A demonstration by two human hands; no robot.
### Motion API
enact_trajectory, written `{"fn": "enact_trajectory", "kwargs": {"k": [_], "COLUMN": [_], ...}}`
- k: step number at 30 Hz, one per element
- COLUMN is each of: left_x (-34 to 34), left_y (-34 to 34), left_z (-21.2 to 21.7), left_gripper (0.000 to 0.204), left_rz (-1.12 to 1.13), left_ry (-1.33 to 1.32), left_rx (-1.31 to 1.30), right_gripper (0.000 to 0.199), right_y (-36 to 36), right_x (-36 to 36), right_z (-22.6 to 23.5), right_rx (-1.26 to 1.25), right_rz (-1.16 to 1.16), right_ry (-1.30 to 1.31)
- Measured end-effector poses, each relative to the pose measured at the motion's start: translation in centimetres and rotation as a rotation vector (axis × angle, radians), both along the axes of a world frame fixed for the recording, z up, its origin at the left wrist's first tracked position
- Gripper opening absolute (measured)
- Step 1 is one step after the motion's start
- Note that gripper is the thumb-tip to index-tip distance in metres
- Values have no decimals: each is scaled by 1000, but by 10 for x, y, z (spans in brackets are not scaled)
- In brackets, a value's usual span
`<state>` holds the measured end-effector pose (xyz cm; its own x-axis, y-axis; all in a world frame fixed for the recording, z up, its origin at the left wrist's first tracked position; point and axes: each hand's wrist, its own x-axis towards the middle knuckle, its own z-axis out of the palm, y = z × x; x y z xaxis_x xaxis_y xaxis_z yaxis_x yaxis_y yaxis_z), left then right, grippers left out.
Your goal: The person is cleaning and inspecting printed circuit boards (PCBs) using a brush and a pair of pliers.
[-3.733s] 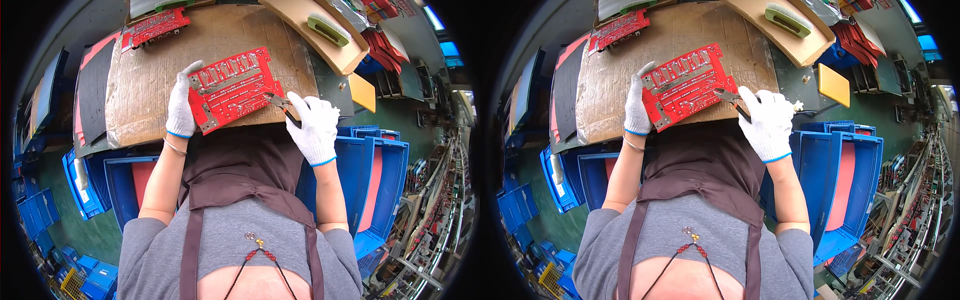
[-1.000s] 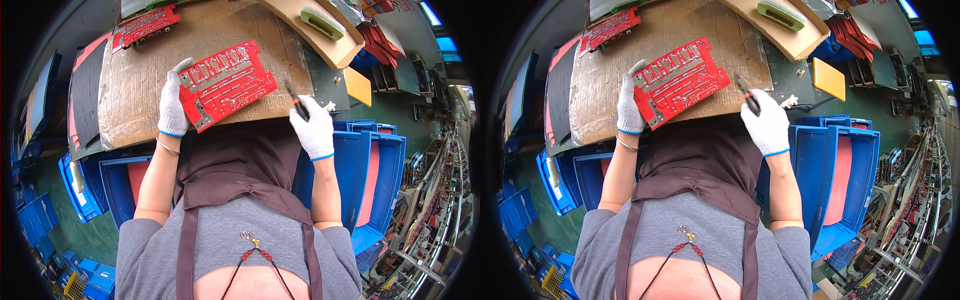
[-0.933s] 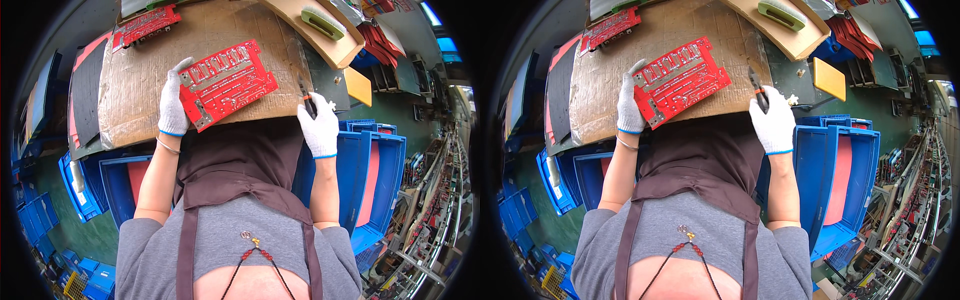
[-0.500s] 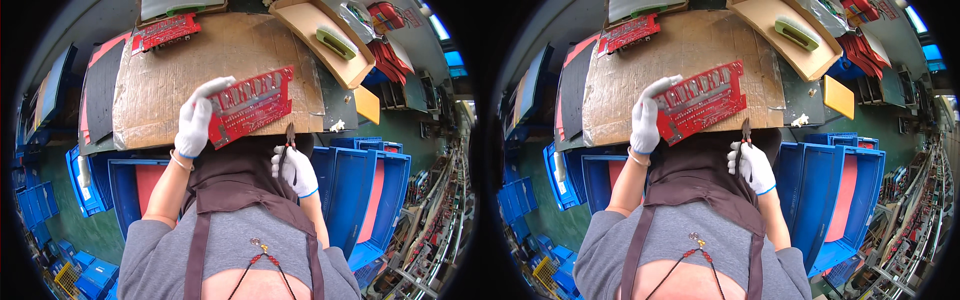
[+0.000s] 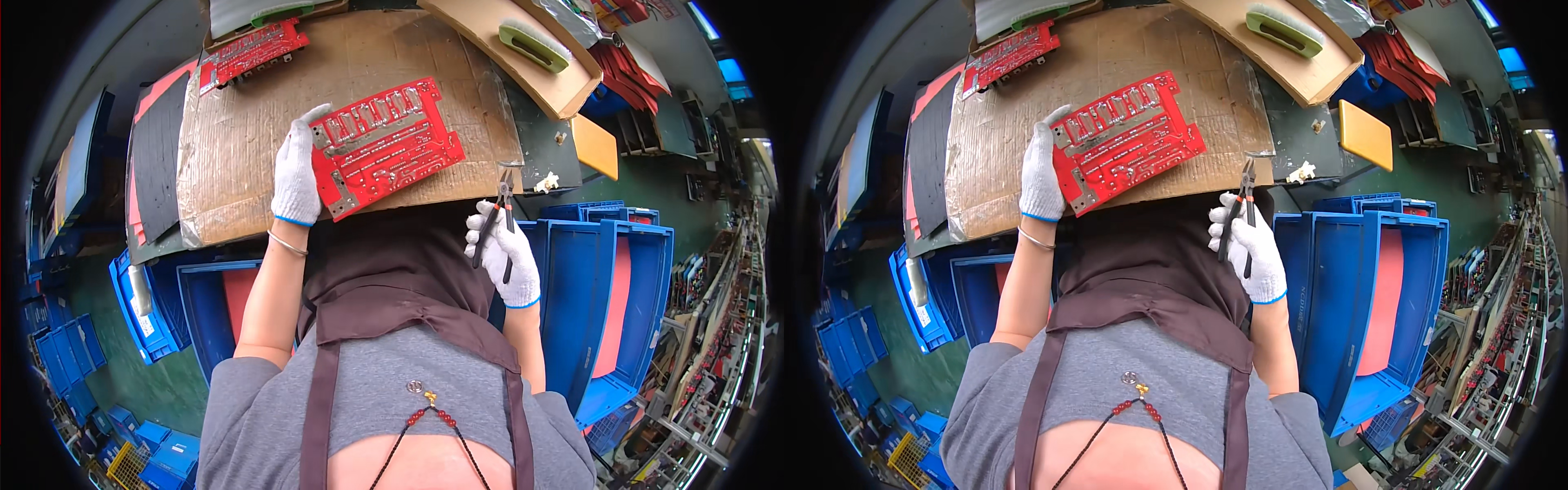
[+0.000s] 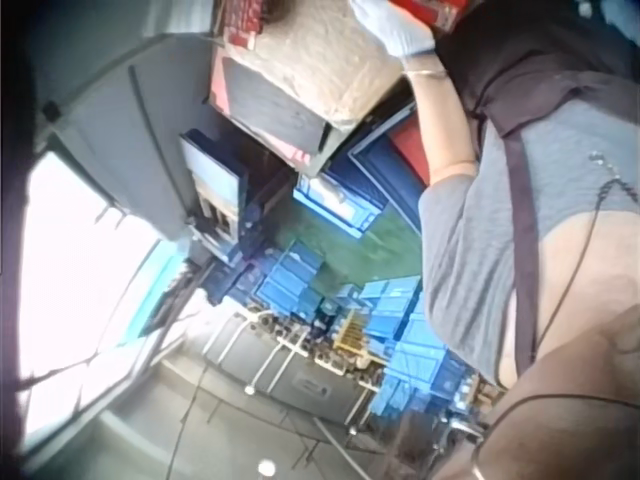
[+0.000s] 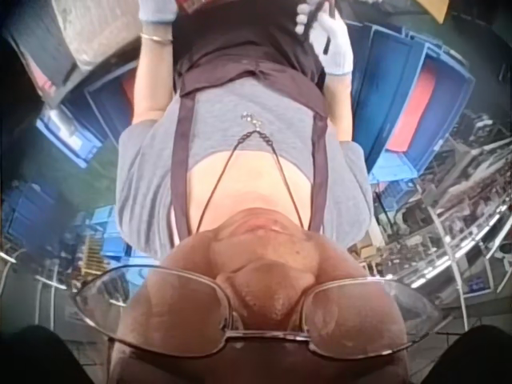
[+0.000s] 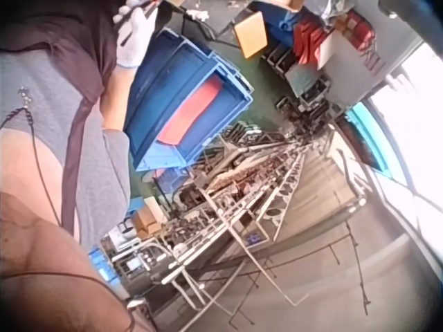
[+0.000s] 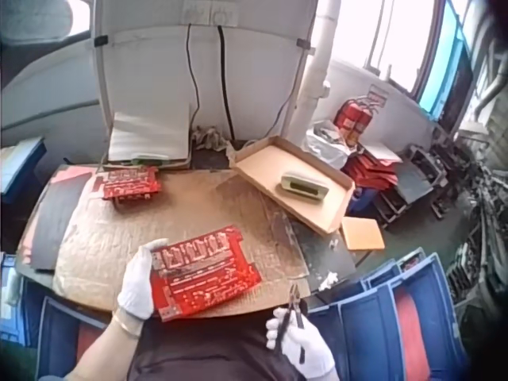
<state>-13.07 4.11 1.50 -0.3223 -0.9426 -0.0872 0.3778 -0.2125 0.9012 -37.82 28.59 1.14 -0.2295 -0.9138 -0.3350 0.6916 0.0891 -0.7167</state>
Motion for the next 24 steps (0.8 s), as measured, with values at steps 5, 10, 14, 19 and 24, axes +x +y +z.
{"fn": "enact_trajectory", "kwargs": {"k": [5,10,14,19,24], "left_x": [3,3,4,5,4], "left_y": [1,1,0,1,1], "left_z": [-4,-6,-10,-8,-7], "left_gripper": [53,53,54,53,53], "left_rz": [-25,-6,-10,-17,-16], "left_ry": [33,29,20,21,25], "left_rx": [50,42,34,40,38], "right_gripper": [63,58,55,63,59], "right_y": [-8,-13,-22,-39,-54], "right_x": [4,6,12,2,-12], "right_z": [8,21,35,57,72], "right_rx": [62,152,251,202,170], "right_rz": [16,54,108,102,196], "right_ry": [123,262,1133,2037,2161]}}
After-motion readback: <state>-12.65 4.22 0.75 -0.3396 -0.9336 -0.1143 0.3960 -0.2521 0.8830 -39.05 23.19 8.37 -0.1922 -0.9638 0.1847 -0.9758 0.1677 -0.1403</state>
